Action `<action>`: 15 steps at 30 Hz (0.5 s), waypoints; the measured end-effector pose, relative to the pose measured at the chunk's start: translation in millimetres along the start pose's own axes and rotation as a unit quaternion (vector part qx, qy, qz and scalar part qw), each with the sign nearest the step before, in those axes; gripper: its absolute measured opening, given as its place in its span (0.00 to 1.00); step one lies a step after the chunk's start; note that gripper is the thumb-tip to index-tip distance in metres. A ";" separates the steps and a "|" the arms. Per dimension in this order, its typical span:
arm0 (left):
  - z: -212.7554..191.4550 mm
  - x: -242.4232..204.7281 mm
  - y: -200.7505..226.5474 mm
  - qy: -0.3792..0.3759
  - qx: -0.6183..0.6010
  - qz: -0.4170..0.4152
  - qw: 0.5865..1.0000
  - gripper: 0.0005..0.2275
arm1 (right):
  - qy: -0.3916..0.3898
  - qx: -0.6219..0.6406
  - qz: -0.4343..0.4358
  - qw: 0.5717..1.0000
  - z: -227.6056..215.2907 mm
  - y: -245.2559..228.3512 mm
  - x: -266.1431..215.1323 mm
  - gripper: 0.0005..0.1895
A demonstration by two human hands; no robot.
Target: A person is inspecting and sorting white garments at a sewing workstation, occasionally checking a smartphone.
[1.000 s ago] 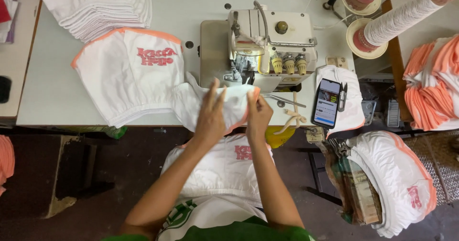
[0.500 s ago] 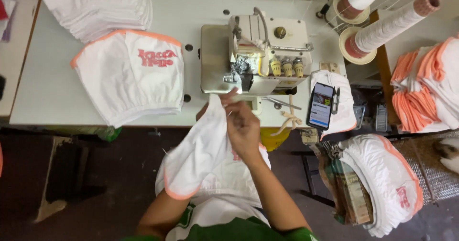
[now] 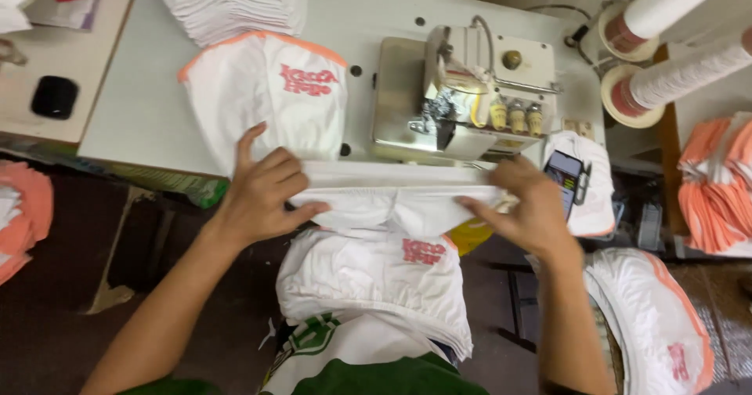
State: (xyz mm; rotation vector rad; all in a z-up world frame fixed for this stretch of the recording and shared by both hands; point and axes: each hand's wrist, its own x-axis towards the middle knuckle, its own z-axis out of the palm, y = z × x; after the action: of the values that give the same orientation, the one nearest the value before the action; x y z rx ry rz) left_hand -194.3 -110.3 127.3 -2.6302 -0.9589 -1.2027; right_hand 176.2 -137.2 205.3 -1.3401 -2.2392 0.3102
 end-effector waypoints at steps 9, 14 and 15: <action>-95.7 25.4 -82.2 0.002 -0.141 -0.123 0.982 0.07 | 0.085 0.008 -0.188 0.978 71.8 -24.4 155.8 0.11; -146.2 32.3 -67.6 0.174 0.136 0.020 0.975 0.08 | 0.364 0.287 -0.206 0.862 99.6 -84.7 164.8 0.17; -133.7 16.4 -77.0 0.173 0.139 0.016 0.975 0.08 | 0.360 0.291 -0.206 0.862 118.0 -81.9 162.6 0.17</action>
State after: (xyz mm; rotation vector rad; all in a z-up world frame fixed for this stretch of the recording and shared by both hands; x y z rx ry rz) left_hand -317.8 -84.7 217.7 -2.1245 -0.9352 -1.3478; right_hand -10.8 -28.1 191.2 -0.4992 -1.5427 0.2422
